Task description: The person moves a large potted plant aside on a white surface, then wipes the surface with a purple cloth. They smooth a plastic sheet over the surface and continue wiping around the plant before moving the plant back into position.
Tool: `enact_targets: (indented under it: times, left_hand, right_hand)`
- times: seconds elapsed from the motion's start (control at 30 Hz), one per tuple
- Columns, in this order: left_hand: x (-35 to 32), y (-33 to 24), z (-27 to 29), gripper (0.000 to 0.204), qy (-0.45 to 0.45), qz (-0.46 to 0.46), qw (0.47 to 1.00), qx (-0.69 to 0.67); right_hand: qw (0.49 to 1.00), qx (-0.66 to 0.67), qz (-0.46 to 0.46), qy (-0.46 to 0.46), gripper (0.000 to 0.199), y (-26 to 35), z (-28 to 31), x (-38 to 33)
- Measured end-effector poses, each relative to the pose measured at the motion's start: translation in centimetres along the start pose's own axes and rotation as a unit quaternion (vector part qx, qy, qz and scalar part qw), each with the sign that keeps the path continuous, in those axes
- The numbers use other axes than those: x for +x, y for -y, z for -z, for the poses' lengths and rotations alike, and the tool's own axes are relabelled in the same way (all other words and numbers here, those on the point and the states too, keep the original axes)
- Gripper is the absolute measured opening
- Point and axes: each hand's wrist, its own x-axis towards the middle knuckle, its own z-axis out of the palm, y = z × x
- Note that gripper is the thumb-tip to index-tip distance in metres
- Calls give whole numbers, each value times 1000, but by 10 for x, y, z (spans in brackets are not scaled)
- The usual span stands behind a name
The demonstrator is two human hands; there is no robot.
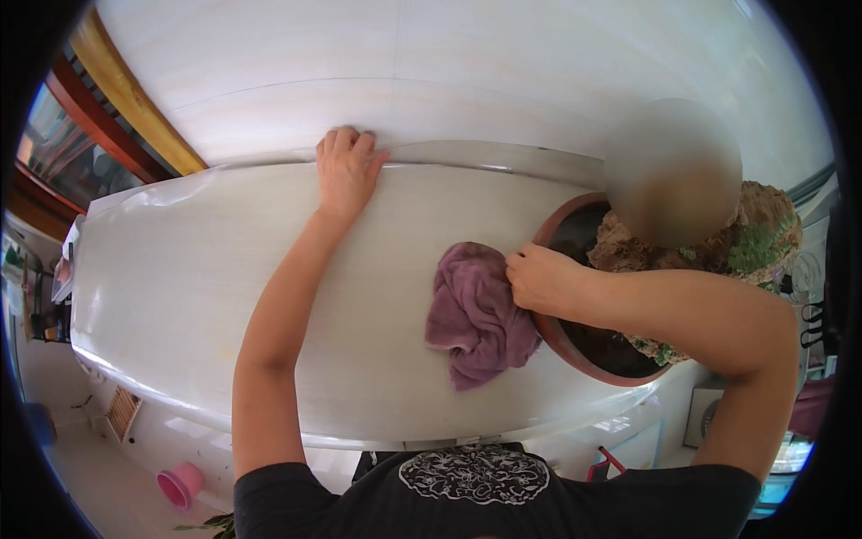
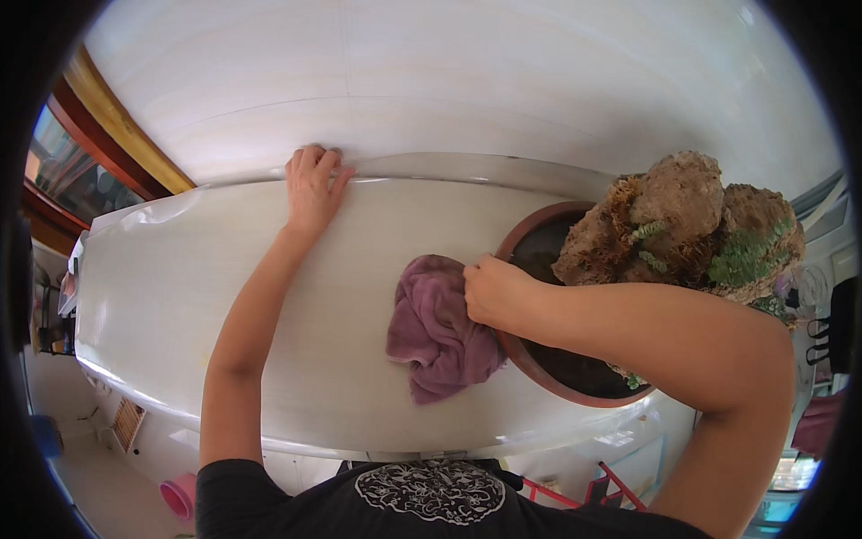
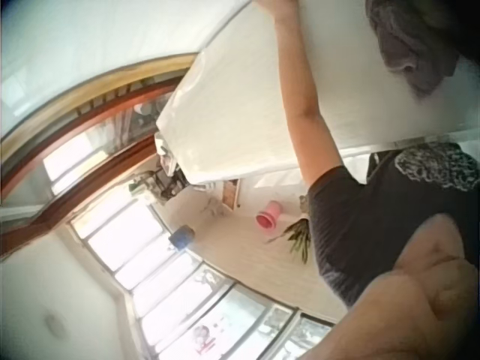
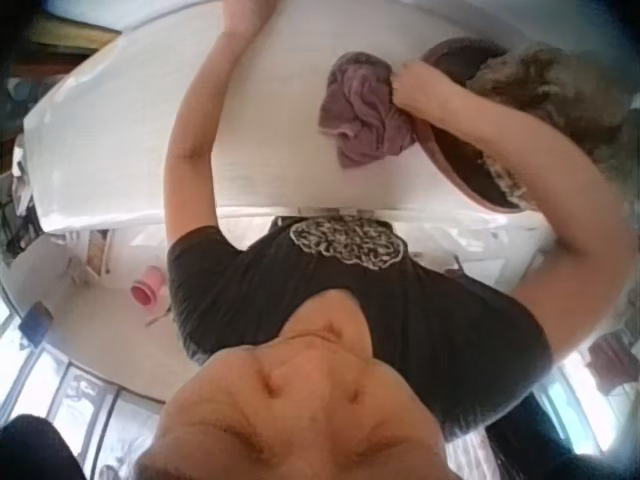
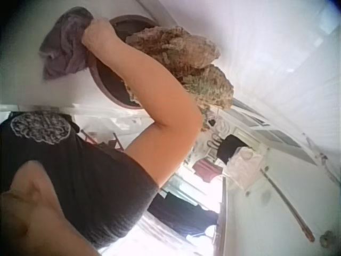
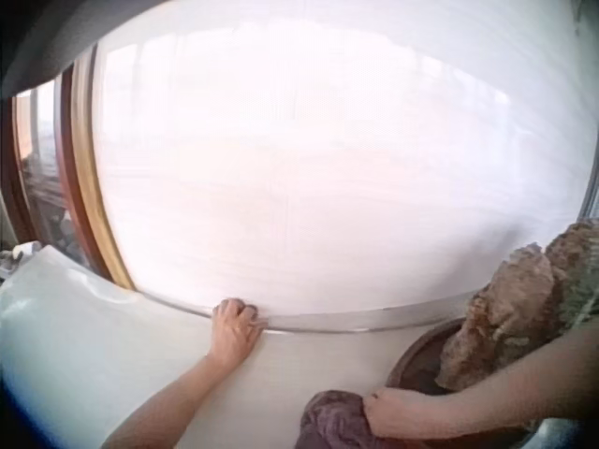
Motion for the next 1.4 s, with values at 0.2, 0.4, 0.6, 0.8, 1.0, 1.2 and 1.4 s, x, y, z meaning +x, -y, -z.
enact_targets:
  times: [0.2, 0.4, 0.6, 0.8, 1.0, 1.2, 1.4]
  left_hand:
    - [4, -13, -8, 29, -41, -17, 999, 4]
    - [22, -17, 4, 46, 92, 10, 995, 38]
    - [66, -29, 54, 55, 443, 43, 894, -46]
    - [84, -12, 46, 70, 584, 202, 777, -121]
    - [64, -17, 40, 71, 611, 189, 762, -100]
    - [46, -36, 25, 62, 531, 220, 818, -30]
    - [8, -46, 7, 63, 224, 121, 966, 51]
  right_hand:
    - [998, 20, 49, -19, 10, -1, -10, 1]
    - [997, 33, 65, 0, 9, -7, -4, 1]
    - [993, 75, 74, 56, 10, -8, -2, 2]
    - [994, 73, 50, 65, 10, -9, 6, 2]
    - [992, 88, 49, 72, 11, -6, 4, 9]
    - [987, 120, 84, 68, 11, -11, -4, 14]
    - [989, 107, 107, 5, 10, -15, -7, 7]
